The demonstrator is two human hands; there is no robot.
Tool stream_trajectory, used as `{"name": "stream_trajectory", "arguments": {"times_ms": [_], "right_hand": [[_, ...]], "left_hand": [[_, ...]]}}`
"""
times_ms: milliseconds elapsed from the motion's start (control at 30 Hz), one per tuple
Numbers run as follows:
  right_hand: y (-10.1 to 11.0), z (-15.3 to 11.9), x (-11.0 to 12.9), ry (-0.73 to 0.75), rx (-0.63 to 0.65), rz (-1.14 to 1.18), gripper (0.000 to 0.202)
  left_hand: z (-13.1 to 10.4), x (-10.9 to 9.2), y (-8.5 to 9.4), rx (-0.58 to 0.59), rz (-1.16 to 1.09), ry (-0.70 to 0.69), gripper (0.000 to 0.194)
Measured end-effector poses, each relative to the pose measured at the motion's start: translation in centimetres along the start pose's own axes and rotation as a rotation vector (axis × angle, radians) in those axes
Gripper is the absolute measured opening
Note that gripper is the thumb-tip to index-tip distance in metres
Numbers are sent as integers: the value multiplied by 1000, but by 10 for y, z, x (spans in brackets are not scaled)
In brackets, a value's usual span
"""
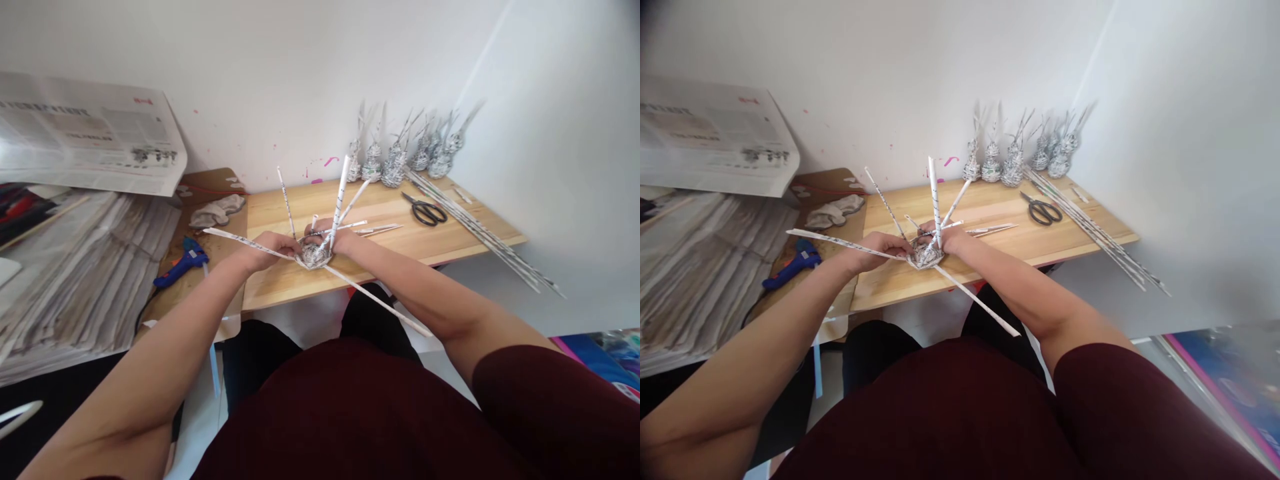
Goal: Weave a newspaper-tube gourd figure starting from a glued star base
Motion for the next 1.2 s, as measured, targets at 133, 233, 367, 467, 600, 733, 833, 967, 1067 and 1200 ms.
{"name": "stream_trajectory", "arguments": {"times_ms": [133,233,367,467,600,733,833,967,1067,1200], "right_hand": [[-3,1,-2,26,11,-44,13],[0,-1,1,21,9,-57,14],[3,-3,7,14,23,-74,13],[3,-2,7,15,36,-87,12],[0,-1,3,29,39,-78,16],[-1,1,1,26,39,-75,19],[-1,2,3,17,37,-64,20],[-1,2,4,1,19,-43,16],[-4,3,-1,-27,13,5,16],[-10,6,-11,-73,2,132,18]], "left_hand": [[0,5,-3,-21,-48,6,21],[-1,8,-5,-44,-68,-7,22],[-2,12,-5,-77,-103,-35,19],[-1,13,-5,-75,-129,-88,21],[-2,11,-6,-62,-115,-137,23],[-7,8,-8,-62,-137,-186,23],[-12,8,-9,-58,-174,-200,23],[-12,14,-11,-55,-203,-130,24],[-9,18,-13,-108,-151,-70,26],[-12,16,-13,-137,-96,-119,28]]}}
Point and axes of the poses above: each hand's wrist, its own z-axis towards the middle knuckle, its own y-axis out of the back of the hand, x = y × z, the point moved 4 cm from there along z, towards the middle knuckle, and after that the axes turned 1 degree about -z, right-handed, at the moved point
